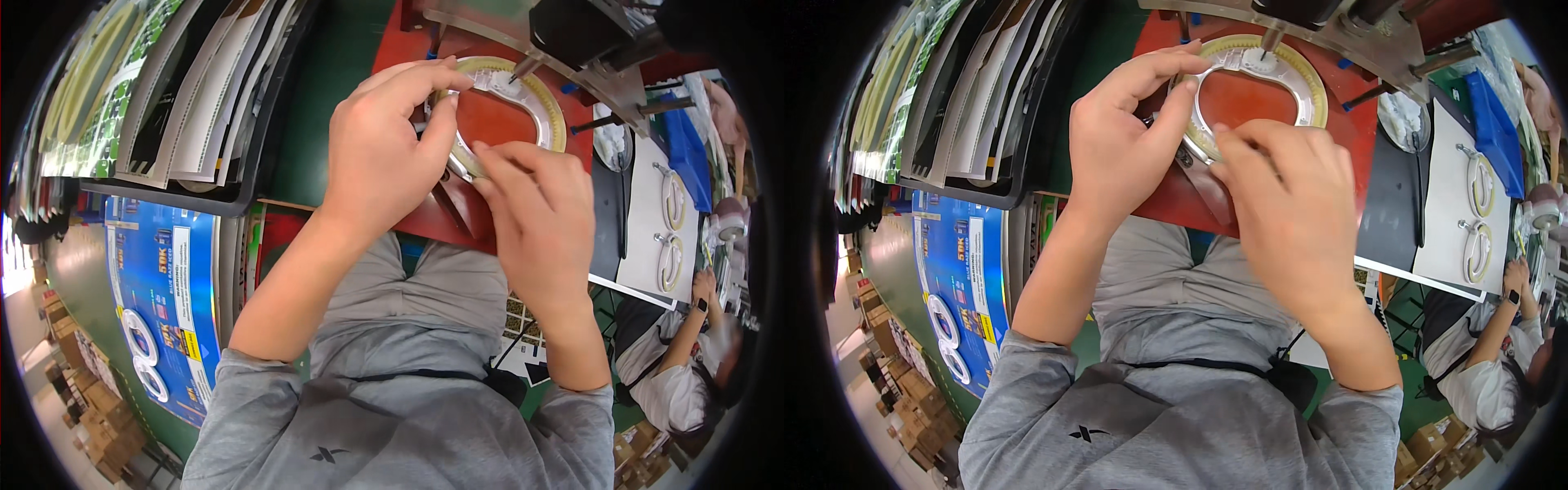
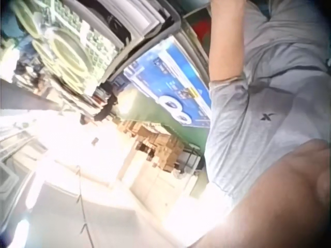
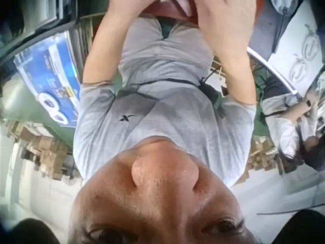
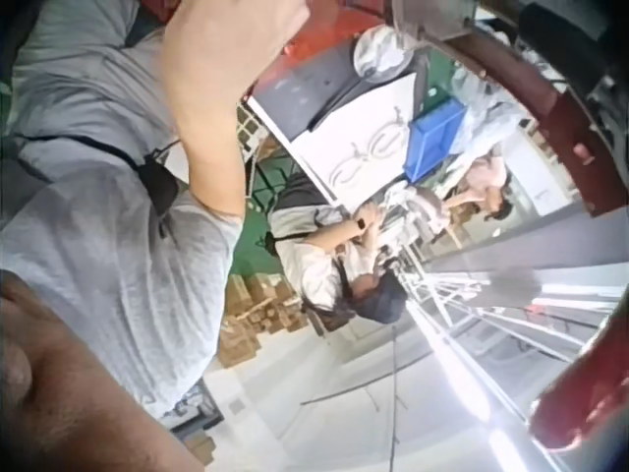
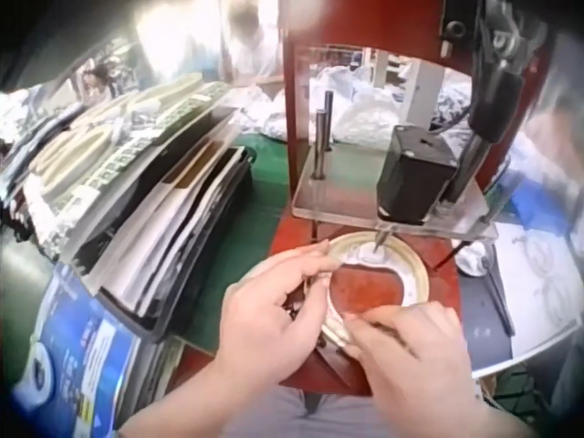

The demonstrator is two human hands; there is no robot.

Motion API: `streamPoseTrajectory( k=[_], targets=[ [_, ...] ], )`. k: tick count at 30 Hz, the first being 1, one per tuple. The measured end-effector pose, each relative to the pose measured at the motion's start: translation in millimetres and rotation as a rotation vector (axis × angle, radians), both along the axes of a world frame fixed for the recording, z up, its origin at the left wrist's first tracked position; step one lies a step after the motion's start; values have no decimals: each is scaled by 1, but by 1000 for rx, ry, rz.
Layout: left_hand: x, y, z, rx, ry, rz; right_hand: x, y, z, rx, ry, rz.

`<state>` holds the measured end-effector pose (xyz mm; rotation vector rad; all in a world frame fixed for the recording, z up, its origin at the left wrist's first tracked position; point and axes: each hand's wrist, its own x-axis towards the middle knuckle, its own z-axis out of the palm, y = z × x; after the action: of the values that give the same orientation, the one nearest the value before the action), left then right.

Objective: Assembling circular lighting components by applying adhesive and positioning them in a press machine.

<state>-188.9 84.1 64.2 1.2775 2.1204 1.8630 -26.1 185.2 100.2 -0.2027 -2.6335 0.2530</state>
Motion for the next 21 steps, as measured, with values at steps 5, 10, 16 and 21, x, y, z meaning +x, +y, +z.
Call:
streamPoseTrajectory(
  k=[5,10,16,21],
  targets=[
    [-2,2,2,-41,55,-10,-10,24,-9,65,110,-211],
    [0,3,6,-84,213,52,-22,29,-11,-15,-2,-255],
    [-2,-1,7,-95,241,70,-24,29,-4,13,-54,-217],
    [-3,1,1,-61,187,25,-18,28,-9,-21,-71,-229]
  ],
)
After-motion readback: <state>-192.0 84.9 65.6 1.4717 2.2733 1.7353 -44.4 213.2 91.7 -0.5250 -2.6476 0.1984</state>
